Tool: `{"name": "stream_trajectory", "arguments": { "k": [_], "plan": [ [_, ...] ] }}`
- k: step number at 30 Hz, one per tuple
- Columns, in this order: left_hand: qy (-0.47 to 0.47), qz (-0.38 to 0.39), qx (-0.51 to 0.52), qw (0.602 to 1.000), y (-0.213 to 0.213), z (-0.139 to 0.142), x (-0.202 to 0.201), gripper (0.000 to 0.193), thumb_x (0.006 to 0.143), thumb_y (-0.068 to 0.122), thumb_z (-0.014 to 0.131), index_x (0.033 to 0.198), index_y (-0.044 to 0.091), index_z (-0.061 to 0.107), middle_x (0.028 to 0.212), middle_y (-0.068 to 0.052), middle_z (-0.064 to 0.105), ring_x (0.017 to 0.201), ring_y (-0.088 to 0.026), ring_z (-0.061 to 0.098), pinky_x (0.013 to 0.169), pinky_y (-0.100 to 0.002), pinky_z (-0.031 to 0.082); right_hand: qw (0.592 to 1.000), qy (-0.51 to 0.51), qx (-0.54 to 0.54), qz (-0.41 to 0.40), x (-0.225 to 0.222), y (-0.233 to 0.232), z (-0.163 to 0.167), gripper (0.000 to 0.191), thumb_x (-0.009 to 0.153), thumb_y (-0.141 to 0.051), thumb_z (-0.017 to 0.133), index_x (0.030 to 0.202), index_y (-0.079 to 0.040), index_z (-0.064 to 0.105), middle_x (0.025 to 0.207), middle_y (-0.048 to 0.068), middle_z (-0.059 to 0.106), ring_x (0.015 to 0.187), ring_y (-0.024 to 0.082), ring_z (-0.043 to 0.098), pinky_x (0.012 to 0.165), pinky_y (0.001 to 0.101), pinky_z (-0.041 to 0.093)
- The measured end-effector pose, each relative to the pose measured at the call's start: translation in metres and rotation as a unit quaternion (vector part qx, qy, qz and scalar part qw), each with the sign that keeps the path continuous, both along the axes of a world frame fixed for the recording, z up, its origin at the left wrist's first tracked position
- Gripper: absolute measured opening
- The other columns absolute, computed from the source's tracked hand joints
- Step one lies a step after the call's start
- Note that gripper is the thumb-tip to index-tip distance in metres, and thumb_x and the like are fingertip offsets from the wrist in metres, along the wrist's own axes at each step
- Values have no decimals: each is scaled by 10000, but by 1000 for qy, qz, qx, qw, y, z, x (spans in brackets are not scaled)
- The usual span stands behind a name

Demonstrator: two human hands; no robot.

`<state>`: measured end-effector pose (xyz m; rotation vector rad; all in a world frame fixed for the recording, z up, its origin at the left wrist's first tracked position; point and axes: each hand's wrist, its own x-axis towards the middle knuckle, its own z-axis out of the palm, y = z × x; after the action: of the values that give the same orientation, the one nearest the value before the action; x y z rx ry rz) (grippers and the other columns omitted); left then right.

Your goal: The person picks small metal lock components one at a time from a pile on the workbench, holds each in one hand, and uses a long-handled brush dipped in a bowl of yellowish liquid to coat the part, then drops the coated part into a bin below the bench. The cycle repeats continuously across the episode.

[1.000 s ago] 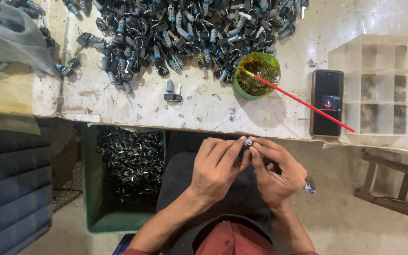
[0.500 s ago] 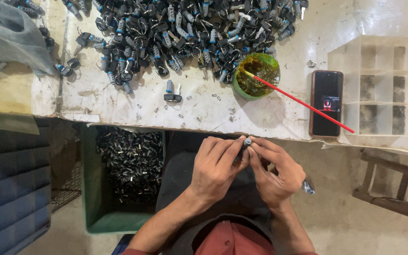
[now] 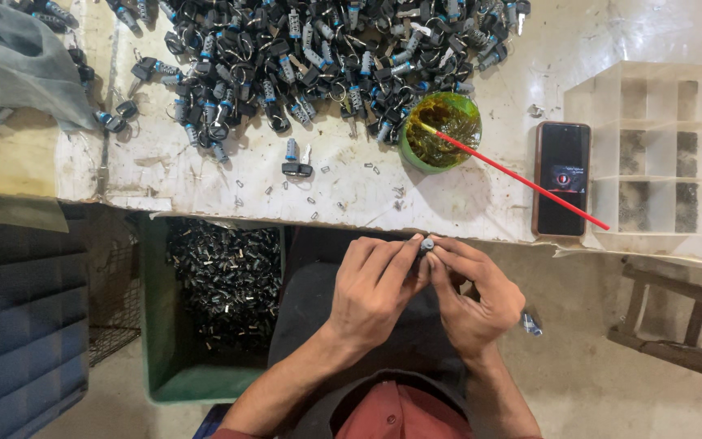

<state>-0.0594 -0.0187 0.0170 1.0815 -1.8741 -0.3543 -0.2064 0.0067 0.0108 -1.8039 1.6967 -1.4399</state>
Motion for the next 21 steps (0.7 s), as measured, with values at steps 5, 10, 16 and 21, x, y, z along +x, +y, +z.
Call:
{"name": "stream_trajectory", "arguments": {
  "k": [5, 10, 16, 21],
  "plan": [
    [-44, 6, -42, 998, -4, 3, 3, 399, 834, 50, 815, 1197, -45, 679, 1070, -113, 659, 940, -298, 621, 856, -410, 523, 987, -113, 109, -22, -5, 0, -11, 118, 888, 7, 816, 962, 7, 725, 974, 81, 765, 737, 39, 613, 624, 180, 476],
    [8, 43, -18, 999, -7, 4, 14, 324, 845, 51, 798, 1143, 33, 673, 1079, -85, 683, 1029, -292, 655, 925, -427, 529, 973, -140, 177, -38, -32, -20, -13, 112, 1044, -108, 674, 1038, -3, 713, 894, 84, 744, 769, 51, 648, 606, 185, 450],
    [67, 71, 79, 992, -10, 2, 22, 303, 882, 16, 785, 1176, 13, 711, 1044, -109, 710, 965, -289, 646, 872, -380, 535, 902, -427, 59, 31, -47, -59, -6, 253, 1106, -244, 501, 1283, -66, 524, 1001, 151, 679, 576, 81, 472, 456, 220, 350],
    [114, 112, 110, 981, -13, 9, 27, 308, 847, 40, 818, 1146, 29, 742, 1011, -98, 730, 916, -244, 670, 844, -343, 552, 878, -478, -16, -21, -58, -55, -16, 278, 1171, -307, 476, 1166, -49, 580, 933, 149, 654, 590, 111, 476, 494, 257, 347]
  ]
}}
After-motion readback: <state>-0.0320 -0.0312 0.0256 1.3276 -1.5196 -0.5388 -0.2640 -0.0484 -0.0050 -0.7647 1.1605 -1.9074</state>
